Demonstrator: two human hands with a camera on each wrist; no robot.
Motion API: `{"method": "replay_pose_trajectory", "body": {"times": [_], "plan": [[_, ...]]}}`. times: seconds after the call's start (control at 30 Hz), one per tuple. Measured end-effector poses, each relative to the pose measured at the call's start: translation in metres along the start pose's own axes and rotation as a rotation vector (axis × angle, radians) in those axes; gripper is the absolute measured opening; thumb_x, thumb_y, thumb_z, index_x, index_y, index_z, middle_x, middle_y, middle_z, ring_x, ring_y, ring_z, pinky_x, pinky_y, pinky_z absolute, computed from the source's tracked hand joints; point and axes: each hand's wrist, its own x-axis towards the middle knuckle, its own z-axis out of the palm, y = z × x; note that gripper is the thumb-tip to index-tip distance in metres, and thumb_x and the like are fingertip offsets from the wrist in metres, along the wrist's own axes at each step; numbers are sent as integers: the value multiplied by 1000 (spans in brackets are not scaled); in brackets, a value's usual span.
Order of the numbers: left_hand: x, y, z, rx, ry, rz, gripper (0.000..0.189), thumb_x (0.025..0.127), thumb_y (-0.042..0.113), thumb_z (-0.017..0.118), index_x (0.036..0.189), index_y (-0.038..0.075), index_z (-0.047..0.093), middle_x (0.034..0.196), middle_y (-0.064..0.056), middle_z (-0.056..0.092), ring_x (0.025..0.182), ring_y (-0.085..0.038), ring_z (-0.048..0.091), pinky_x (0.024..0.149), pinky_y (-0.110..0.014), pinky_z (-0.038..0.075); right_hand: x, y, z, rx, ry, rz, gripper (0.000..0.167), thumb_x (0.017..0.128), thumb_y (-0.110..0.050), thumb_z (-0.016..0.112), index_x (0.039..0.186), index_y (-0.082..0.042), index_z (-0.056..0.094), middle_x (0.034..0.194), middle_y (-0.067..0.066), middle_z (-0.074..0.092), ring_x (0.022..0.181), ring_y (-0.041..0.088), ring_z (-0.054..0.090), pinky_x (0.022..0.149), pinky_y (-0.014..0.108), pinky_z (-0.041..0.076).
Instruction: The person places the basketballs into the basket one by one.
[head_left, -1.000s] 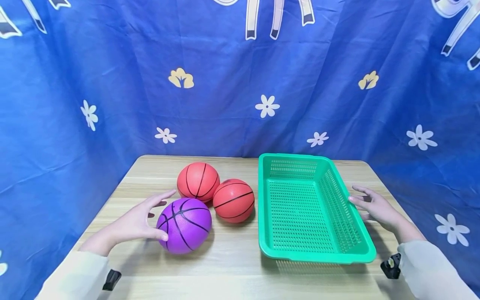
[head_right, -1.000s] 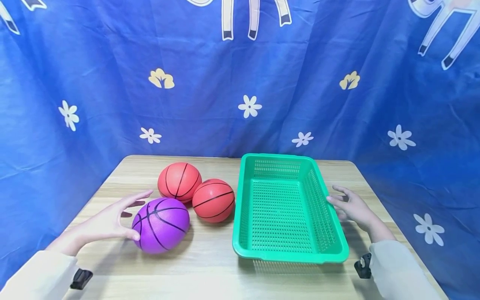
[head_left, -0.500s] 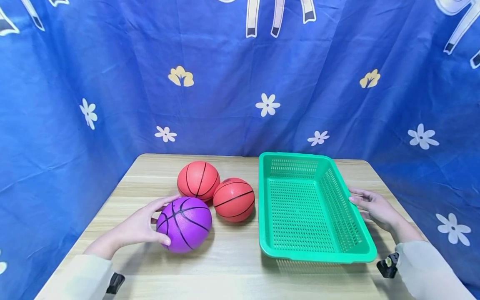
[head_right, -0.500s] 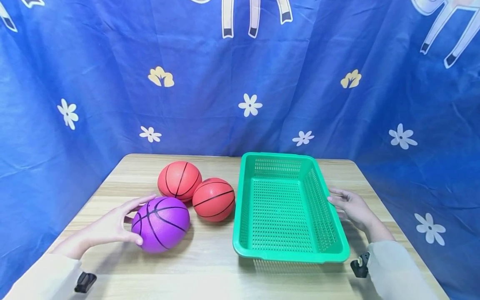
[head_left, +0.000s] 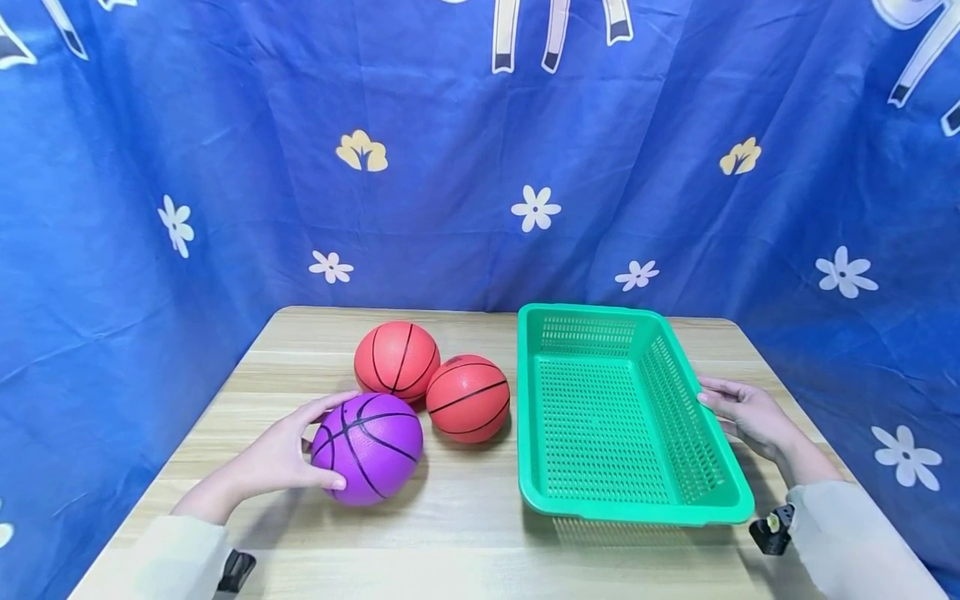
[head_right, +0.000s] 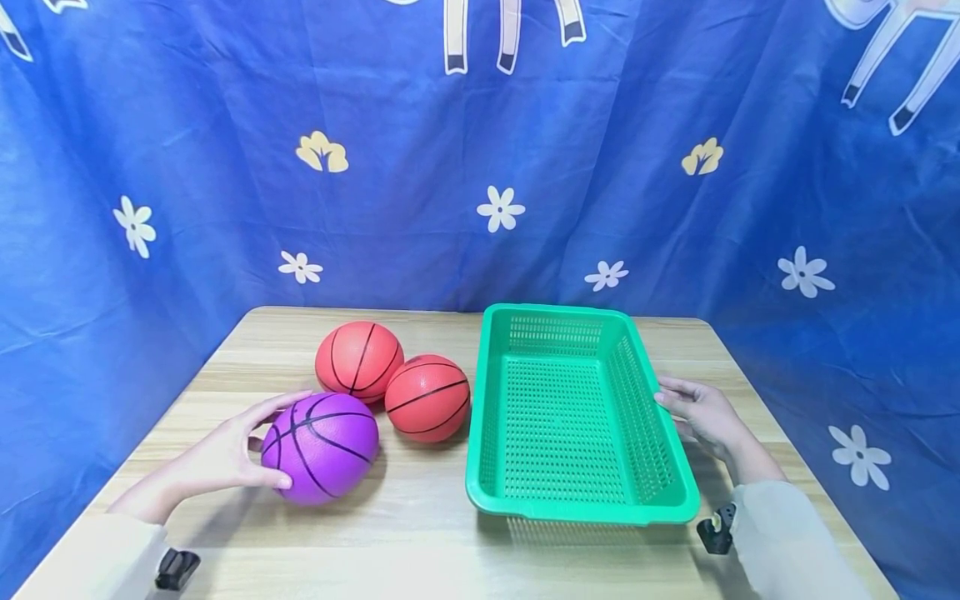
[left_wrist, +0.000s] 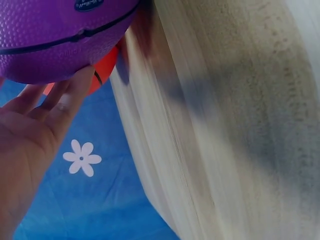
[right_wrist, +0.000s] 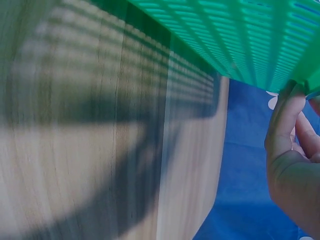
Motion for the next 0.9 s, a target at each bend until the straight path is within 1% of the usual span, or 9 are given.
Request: {"method": "replay_pose_trajectory", "body": {"times": [0.23,0.3,0.37,0.5,0.6,0.7,0.9], "plan": [[-1,2,-1,-29,14,0,95,62,19,90,142,12,40,131,-20,47,95,-28,60,68,-34,56,0,-2,0,-47,23,19,70,97,-32,55,147,6,23,147,28,28,99,-10,50,96,37,45],[-2,3,-3,-18,20,7,94,62,19,90,142,13,41,130,-18,48,97,-26,59,69,-34,56,-1,-2,0,-57,30,26,71,97,-32,56,147,6,24,146,26,30,99,-10,50,98,40,43],[-3,4,-5,0,26,18,93,62,19,90,142,13,42,130,-16,49,100,-26,57,69,-34,56,-1,-2,1,-61,34,30,71,97,-33,56,147,5,24,146,26,31,99,-10,50,99,43,41],[-1,11,-12,-17,24,39,93,63,15,89,143,13,40,130,-20,48,96,-27,61,68,-33,56,-1,-1,1,-48,27,20,70,97,-32,56,147,5,24,148,27,26,99,-10,50,100,45,40],[3,19,-18,-43,20,51,94,64,12,88,144,13,38,129,-22,48,88,-27,66,67,-34,56,0,-1,1,-33,20,11,69,98,-31,55,147,6,24,149,28,23,100,-9,51,98,40,43],[8,27,-24,-40,28,66,95,64,11,88,145,14,37,129,-18,47,86,-24,67,68,-34,56,0,-1,2,-25,23,14,69,97,-31,55,147,6,23,149,28,23,100,-8,52,96,38,44],[26,43,-31,-29,58,131,95,64,6,87,145,14,38,126,-12,48,94,-18,64,70,-34,56,0,-1,2,-42,43,38,72,96,-34,56,148,4,23,149,28,24,99,-10,48,101,44,39]]}}
